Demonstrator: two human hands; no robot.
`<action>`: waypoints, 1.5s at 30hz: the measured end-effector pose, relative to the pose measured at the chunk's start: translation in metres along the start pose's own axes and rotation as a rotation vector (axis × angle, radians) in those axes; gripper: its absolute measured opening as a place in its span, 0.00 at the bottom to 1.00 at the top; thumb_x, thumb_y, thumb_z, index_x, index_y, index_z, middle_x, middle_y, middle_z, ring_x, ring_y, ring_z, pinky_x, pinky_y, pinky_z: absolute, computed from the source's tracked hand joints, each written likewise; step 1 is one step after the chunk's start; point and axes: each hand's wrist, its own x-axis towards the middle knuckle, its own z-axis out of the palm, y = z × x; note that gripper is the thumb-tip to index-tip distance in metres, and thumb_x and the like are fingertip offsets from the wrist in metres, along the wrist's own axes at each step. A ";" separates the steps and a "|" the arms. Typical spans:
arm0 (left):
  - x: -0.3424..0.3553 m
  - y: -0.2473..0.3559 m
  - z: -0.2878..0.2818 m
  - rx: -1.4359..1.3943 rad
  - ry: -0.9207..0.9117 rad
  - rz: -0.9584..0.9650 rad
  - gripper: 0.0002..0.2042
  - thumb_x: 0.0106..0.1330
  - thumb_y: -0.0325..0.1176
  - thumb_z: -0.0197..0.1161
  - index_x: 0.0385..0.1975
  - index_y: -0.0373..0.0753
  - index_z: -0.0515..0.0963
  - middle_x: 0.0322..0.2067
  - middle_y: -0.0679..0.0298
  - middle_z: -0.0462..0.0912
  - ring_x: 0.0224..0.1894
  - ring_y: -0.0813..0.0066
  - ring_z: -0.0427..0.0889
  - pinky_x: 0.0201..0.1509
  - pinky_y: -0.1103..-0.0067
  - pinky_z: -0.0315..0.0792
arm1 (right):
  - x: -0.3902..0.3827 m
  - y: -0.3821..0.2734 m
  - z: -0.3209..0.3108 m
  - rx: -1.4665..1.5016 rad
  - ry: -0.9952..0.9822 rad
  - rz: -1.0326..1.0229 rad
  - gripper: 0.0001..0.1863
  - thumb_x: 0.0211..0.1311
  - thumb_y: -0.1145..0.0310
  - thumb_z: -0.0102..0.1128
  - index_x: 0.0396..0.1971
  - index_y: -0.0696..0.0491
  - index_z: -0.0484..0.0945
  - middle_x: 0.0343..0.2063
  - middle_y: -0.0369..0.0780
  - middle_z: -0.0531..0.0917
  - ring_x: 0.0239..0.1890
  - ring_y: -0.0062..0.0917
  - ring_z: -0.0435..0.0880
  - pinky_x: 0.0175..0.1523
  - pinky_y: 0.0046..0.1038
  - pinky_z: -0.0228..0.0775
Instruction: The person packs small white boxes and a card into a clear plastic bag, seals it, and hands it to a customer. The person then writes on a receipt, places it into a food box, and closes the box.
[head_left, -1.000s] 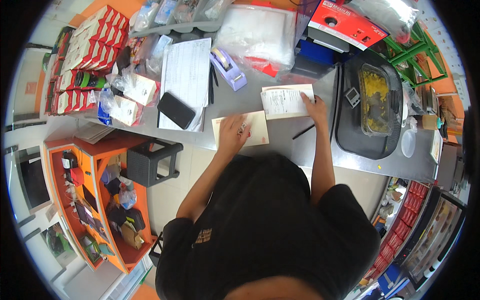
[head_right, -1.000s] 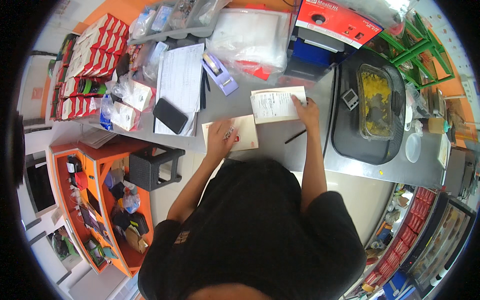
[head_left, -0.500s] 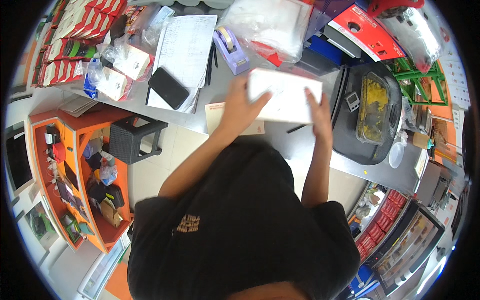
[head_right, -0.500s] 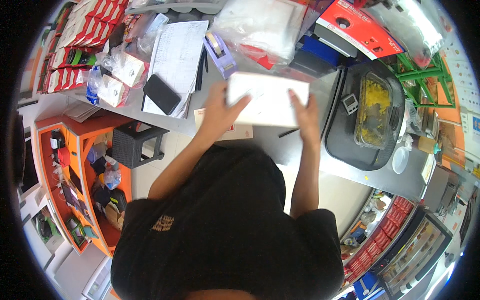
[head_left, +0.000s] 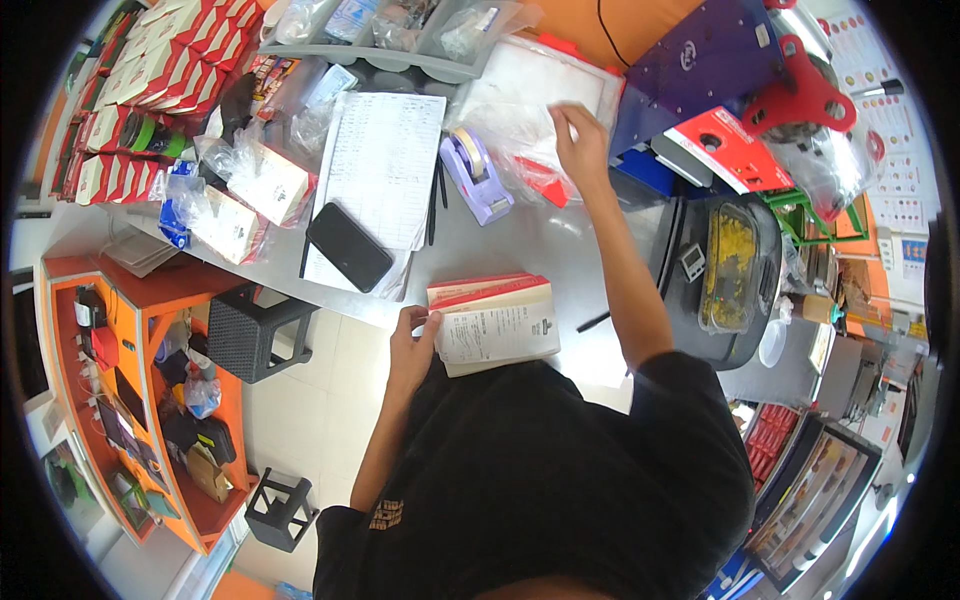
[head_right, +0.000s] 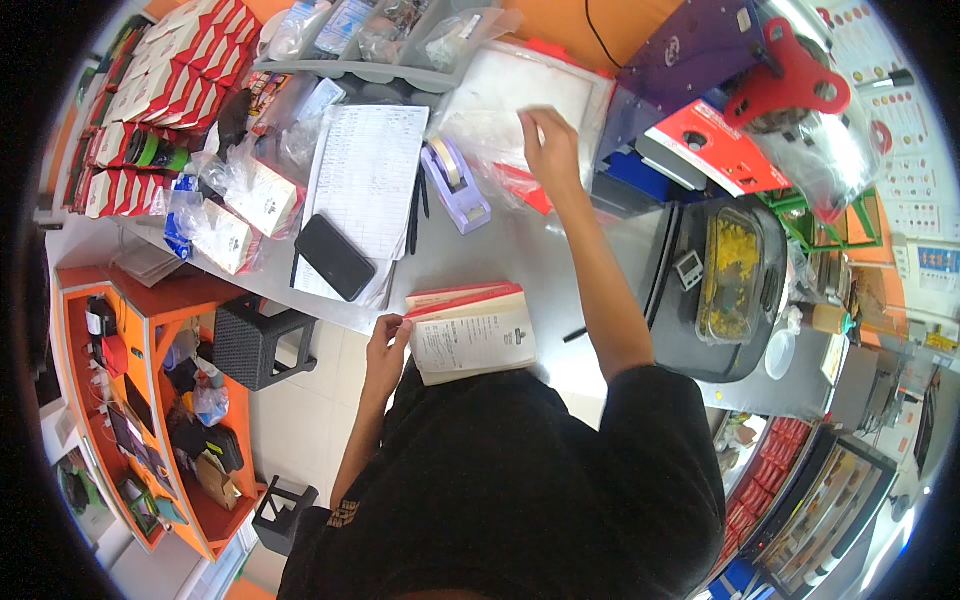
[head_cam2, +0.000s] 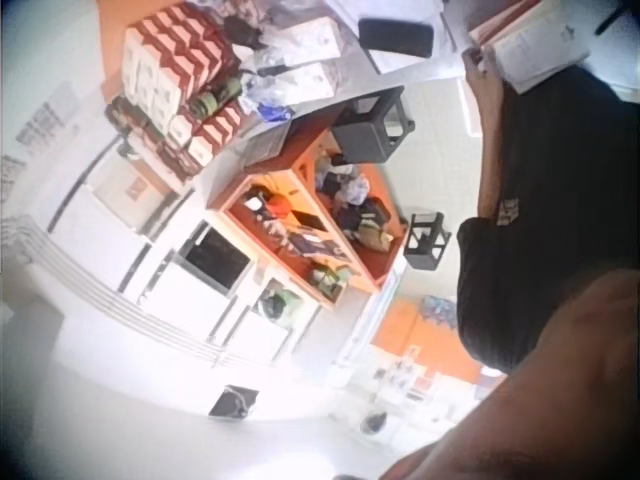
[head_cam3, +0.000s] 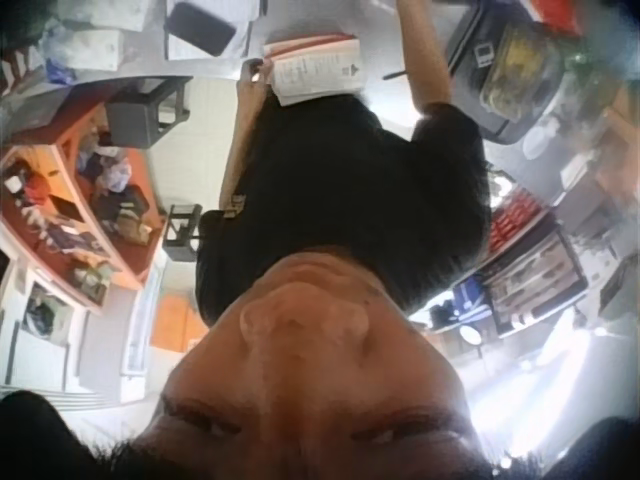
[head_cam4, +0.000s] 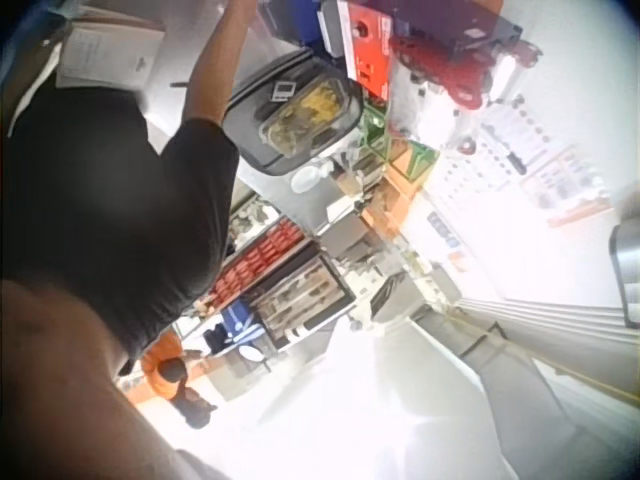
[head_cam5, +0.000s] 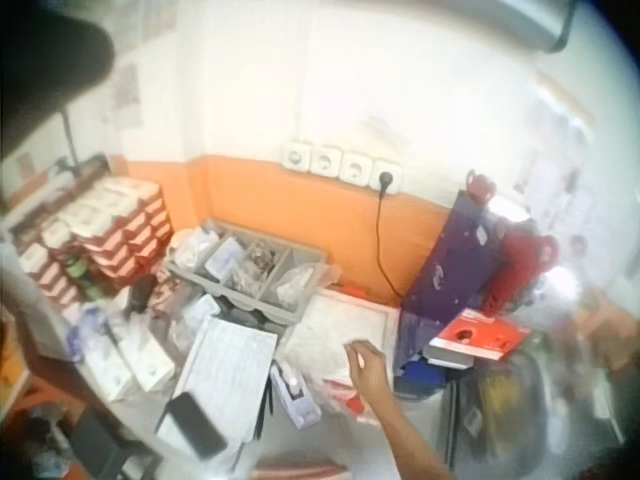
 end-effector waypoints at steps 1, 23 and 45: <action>0.003 -0.004 -0.003 0.022 -0.018 0.084 0.19 0.66 0.43 0.55 0.45 0.31 0.71 0.39 0.47 0.79 0.46 0.59 0.78 0.46 0.71 0.71 | 0.017 0.028 0.021 -0.012 -0.085 0.033 0.07 0.56 0.73 0.57 0.29 0.61 0.79 0.32 0.48 0.81 0.37 0.41 0.81 0.41 0.33 0.72; 0.098 0.181 0.050 0.144 -0.012 1.208 0.17 0.57 0.31 0.63 0.44 0.30 0.72 0.43 0.49 0.76 0.47 0.50 0.75 0.50 0.69 0.70 | 0.116 0.040 0.012 -0.349 0.230 -0.138 0.11 0.61 0.67 0.50 0.27 0.62 0.72 0.20 0.51 0.77 0.23 0.45 0.76 0.31 0.39 0.67; -0.005 0.066 0.197 -0.846 -1.857 -0.206 0.47 0.49 0.62 0.64 0.64 0.41 0.55 0.58 0.59 0.67 0.56 0.59 0.68 0.60 0.63 0.64 | -0.183 -0.205 -0.234 1.407 0.981 0.046 0.11 0.63 0.67 0.49 0.39 0.59 0.70 0.22 0.32 0.71 0.20 0.15 0.69 0.25 0.17 0.67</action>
